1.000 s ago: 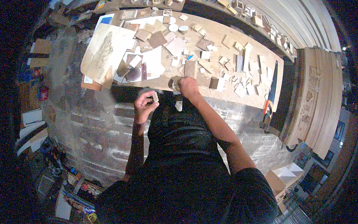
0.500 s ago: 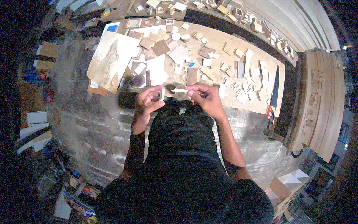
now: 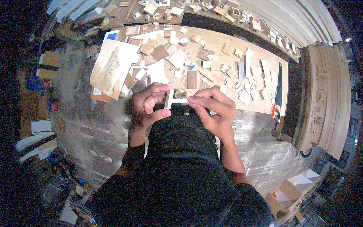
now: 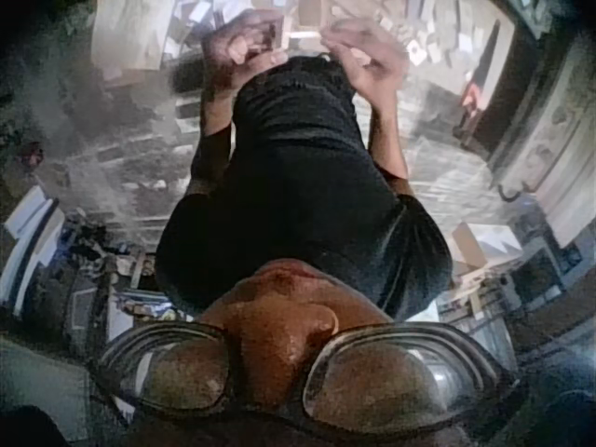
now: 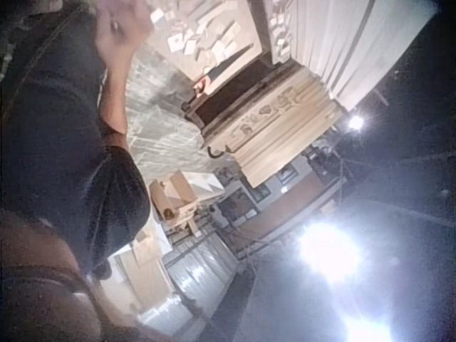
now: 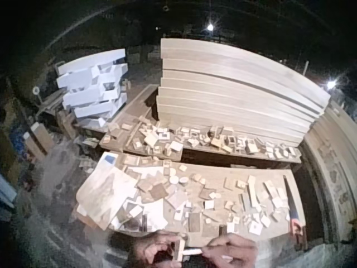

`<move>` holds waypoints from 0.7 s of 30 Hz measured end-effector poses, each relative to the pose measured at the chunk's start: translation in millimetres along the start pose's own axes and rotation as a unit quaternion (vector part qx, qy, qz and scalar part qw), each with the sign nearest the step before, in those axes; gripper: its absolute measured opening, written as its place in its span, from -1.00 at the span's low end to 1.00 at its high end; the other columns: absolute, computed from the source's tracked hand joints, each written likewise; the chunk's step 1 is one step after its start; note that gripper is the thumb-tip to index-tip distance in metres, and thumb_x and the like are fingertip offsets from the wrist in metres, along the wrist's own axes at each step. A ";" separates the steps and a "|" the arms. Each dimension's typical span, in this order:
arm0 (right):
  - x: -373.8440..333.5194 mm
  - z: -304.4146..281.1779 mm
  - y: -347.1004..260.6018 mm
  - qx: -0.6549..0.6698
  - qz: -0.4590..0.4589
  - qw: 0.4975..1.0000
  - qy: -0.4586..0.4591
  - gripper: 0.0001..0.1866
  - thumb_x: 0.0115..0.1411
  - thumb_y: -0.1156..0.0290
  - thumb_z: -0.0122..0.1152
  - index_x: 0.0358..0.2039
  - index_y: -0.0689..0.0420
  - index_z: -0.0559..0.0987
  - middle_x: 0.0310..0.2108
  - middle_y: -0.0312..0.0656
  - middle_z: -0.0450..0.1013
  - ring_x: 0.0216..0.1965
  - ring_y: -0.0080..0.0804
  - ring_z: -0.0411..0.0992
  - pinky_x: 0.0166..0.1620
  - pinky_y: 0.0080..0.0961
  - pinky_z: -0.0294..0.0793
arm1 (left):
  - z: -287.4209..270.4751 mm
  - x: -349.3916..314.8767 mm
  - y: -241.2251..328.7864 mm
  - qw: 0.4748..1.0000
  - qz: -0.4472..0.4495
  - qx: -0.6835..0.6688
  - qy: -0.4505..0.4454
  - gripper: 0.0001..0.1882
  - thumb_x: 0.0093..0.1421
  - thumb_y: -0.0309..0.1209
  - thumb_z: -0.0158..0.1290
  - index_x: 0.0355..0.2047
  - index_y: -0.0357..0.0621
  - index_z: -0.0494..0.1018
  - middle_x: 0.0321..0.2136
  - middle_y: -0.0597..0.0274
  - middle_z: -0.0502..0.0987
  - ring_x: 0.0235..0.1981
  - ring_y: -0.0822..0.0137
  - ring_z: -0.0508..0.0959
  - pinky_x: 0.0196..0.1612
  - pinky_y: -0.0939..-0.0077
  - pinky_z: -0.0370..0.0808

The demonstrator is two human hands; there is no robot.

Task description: The person assembles small wooden blocks and pieces by hand, fitting them together and checking the alignment.

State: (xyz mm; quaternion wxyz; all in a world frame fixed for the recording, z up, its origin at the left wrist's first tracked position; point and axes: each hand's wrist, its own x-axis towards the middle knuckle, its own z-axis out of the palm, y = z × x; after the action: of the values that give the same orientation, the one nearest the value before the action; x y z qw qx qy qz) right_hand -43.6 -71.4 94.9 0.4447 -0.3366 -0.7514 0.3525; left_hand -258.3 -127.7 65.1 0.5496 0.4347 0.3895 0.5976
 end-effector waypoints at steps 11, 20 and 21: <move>5.2 -11.8 -1.1 0.033 -0.047 0.998 0.016 -0.80 -0.08 0.70 0.36 -0.39 0.21 0.71 -0.38 -0.11 0.61 -0.35 -0.39 0.58 -0.29 -0.55 0.54 | 2.3 -1.8 6.2 1.000 -0.007 0.010 0.001 -0.43 -0.10 -0.57 0.32 0.01 -0.33 0.51 -0.09 0.16 0.52 -0.18 0.48 0.50 -0.20 0.58 0.53; 0.1 -4.8 -1.3 0.082 0.023 0.996 -0.025 -0.86 -0.05 0.62 0.43 -0.41 0.22 0.72 -0.43 -0.12 0.61 -0.42 -0.42 0.57 -0.34 -0.59 0.49 | 2.9 -4.3 3.0 0.999 0.044 -0.001 -0.019 -0.43 -0.12 -0.60 0.33 -0.01 -0.27 0.53 -0.07 0.14 0.51 -0.17 0.44 0.51 -0.21 0.54 0.55; 0.7 -4.7 -1.1 0.086 0.032 0.995 -0.030 -0.87 -0.04 0.61 0.43 -0.40 0.23 0.72 -0.43 -0.12 0.61 -0.43 -0.43 0.56 -0.35 -0.59 0.48 | 2.8 -4.6 2.8 0.998 0.051 0.001 -0.022 -0.43 -0.12 -0.59 0.33 -0.01 -0.26 0.53 -0.07 0.13 0.51 -0.17 0.44 0.51 -0.21 0.54 0.55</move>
State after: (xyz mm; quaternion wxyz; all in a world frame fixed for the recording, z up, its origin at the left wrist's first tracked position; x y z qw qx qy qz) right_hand -39.8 -70.3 97.7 0.4381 -0.3097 -0.7201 0.4400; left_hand -256.4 -132.5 68.2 0.5266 0.4678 0.3556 0.6143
